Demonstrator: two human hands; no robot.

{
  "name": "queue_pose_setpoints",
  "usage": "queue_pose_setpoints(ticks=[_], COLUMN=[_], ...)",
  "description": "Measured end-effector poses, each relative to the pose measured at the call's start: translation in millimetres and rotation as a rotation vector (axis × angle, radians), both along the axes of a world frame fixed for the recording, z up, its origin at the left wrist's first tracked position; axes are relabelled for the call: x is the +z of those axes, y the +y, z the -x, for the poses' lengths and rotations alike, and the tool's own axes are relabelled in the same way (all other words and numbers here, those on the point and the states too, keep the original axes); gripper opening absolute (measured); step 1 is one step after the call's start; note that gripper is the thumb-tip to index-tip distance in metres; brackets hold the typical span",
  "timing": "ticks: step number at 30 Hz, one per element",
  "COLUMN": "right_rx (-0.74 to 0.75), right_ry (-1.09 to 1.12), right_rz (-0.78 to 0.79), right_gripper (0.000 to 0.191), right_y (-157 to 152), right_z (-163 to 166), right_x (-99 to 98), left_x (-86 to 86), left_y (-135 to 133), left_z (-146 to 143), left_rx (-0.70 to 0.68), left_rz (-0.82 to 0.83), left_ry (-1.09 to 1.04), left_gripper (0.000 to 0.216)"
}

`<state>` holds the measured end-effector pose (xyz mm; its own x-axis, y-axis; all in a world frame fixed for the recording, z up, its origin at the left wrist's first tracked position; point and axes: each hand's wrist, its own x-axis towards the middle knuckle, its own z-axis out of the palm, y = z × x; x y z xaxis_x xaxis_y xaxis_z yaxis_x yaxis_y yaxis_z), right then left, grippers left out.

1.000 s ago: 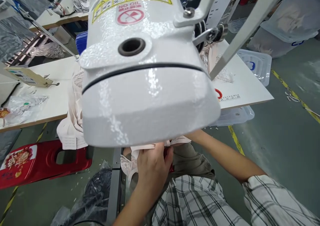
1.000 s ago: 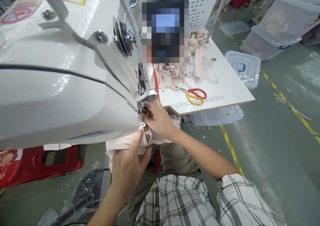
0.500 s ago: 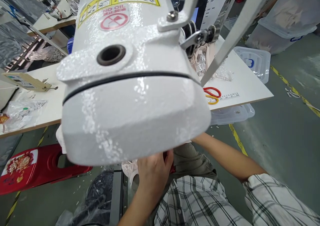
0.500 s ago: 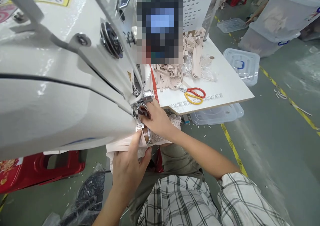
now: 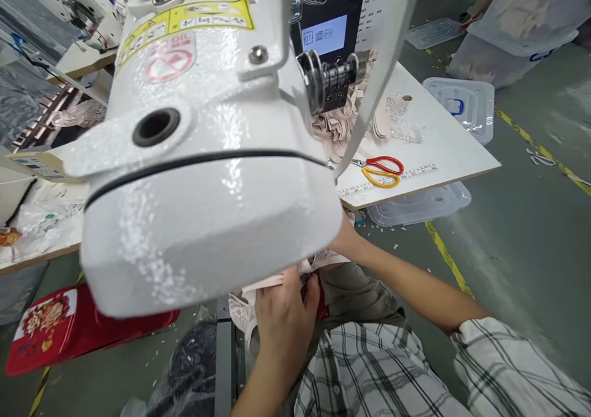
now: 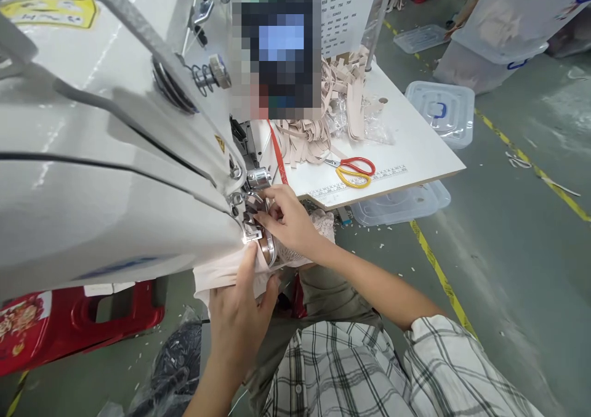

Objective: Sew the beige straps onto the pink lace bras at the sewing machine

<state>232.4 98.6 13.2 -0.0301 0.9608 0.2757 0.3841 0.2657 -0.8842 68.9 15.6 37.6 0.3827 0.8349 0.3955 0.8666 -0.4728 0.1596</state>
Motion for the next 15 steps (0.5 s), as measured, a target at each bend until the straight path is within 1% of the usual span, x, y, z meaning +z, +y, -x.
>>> queue_pose_setpoints(ticks=[3, 6, 11, 15], right_rx=[-0.102, -0.135, -0.079, -0.048], right_ry=[0.176, 0.295, 0.442, 0.467], right_rz=[0.008, 0.079, 0.198, 0.24], right_gripper=[0.031, 0.029, 0.028, 0.027], right_y=[-7, -15, -30, -42], right_z=[-1, -2, -5, -4], right_x=[2.5, -1.1, -16.1, -19.7], left_x=[-1.2, -0.5, -2.7, -10.1], left_y=[-1, -1, -2, -5], left_z=[1, -3, -2, 1], left_rx=[-0.001, -0.02, -0.025, 0.004], left_rz=[-0.021, -0.022, -0.024, -0.087], left_ry=[0.002, 0.002, -0.015, -0.046], left_gripper=[0.058, 0.055, 0.061, 0.072])
